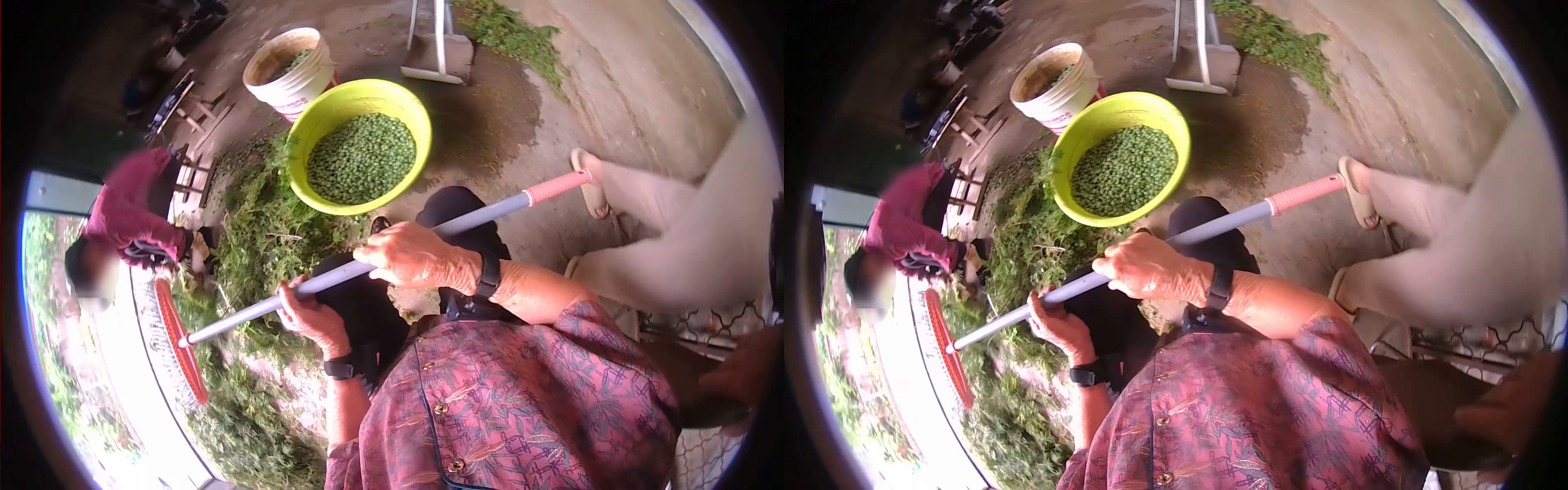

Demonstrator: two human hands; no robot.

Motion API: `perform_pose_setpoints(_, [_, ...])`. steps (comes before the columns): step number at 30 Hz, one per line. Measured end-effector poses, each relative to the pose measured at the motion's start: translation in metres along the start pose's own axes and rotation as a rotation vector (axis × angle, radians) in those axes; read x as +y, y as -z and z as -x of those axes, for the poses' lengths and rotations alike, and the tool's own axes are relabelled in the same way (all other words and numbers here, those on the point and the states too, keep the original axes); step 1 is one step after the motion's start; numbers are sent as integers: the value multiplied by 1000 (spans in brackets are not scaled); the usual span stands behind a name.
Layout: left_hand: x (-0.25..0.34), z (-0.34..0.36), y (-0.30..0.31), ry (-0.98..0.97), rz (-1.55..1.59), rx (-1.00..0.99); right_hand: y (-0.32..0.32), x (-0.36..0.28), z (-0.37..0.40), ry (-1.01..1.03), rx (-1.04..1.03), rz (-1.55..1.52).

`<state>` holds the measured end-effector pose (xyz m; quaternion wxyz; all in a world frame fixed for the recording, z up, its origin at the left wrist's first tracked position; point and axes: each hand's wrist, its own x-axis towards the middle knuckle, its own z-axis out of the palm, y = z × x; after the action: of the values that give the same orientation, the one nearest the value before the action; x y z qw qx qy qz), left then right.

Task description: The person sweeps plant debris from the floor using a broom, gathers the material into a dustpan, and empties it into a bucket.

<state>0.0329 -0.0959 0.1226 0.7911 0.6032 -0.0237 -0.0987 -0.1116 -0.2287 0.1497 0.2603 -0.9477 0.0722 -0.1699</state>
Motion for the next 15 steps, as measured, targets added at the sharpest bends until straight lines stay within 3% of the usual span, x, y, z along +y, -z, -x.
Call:
perform_pose_setpoints(6, [-3,1,-4,-140,-126,-130,19,16,2,-95,-189,-113])
perform_pose_setpoints(8, [-3,1,-6,-202,-236,-200,38,12,2,-231,-240,-300])
perform_pose_setpoints(11, [-5,-9,-12,-405,-371,-293,41,10,5,-300,-82,-207])
perform_pose_setpoints(14, [14,-35,-22,-131,-307,-520,48,18,0,-328,82,-135])
perform_pose_setpoints(15, [10,-45,-25,-16,-208,-475,51,22,-4,-343,121,-121])
